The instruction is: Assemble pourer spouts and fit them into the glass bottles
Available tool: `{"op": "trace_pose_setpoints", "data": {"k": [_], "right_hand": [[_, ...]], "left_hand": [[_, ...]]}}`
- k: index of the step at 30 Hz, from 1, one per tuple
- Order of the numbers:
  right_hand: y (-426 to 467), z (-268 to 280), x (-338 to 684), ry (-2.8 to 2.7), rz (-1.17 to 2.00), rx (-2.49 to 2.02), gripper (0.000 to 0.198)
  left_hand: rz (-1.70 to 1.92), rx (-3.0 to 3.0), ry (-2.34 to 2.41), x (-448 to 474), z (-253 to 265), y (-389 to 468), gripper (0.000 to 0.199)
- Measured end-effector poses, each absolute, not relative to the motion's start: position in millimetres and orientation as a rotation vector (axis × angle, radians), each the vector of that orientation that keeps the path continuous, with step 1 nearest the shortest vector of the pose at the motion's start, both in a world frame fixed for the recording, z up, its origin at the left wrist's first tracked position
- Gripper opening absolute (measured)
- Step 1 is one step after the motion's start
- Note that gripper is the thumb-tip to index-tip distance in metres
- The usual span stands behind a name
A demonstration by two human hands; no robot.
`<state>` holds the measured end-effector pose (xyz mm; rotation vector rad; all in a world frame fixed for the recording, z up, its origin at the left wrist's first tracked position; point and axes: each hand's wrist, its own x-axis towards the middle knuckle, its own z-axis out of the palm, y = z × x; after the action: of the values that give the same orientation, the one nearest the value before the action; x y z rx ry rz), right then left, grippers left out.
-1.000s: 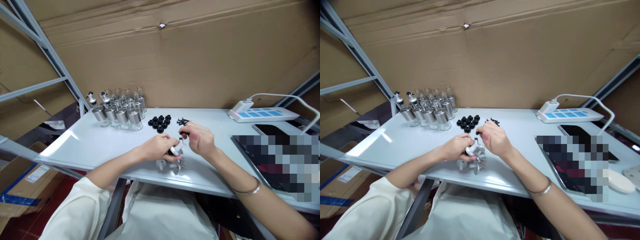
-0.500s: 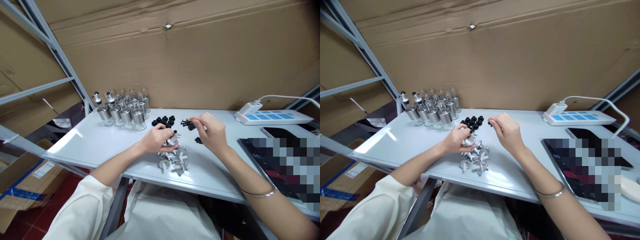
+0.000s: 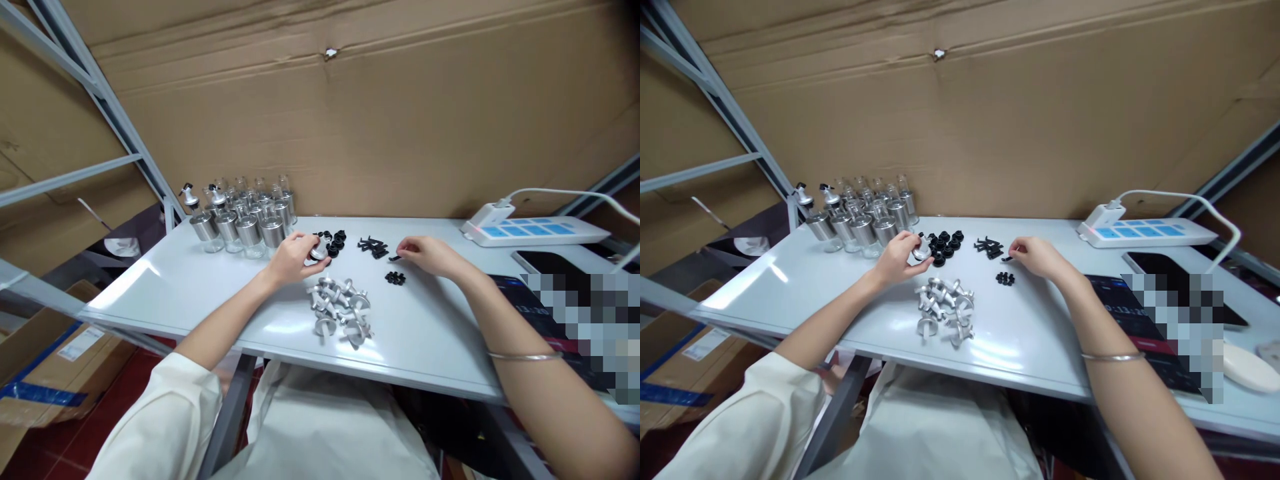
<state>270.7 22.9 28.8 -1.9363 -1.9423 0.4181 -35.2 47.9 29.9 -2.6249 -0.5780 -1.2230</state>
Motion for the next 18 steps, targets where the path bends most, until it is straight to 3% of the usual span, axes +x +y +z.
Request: {"op": "trace_pose_setpoints", "data": {"k": [3, 8, 14, 18], "right_hand": [[29.3, 19.5, 272.9, -1.94, 0.463, -2.001, 0.016], [32.7, 19.6, 270.8, -1.648, 0.282, -2.135, 0.028], [32.0, 19.0, 267.3, -1.494, 0.669, -2.036, 0.034], [31.7, 17.7, 263.3, -1.545, 0.668, -1.96, 0.035]], "left_hand": [[-1.214, -2.6, -0.534, -33.3, 29.2, 47.2, 0.023], [-1.166, -2.598, -0.513, -32.2, 27.7, 47.1, 0.024], [-1.075, -2.625, -0.585, -32.8, 27.6, 46.9, 0.026], [-1.081, -2.614, -0.553, -32.0, 28.3, 46.1, 0.027]]}}
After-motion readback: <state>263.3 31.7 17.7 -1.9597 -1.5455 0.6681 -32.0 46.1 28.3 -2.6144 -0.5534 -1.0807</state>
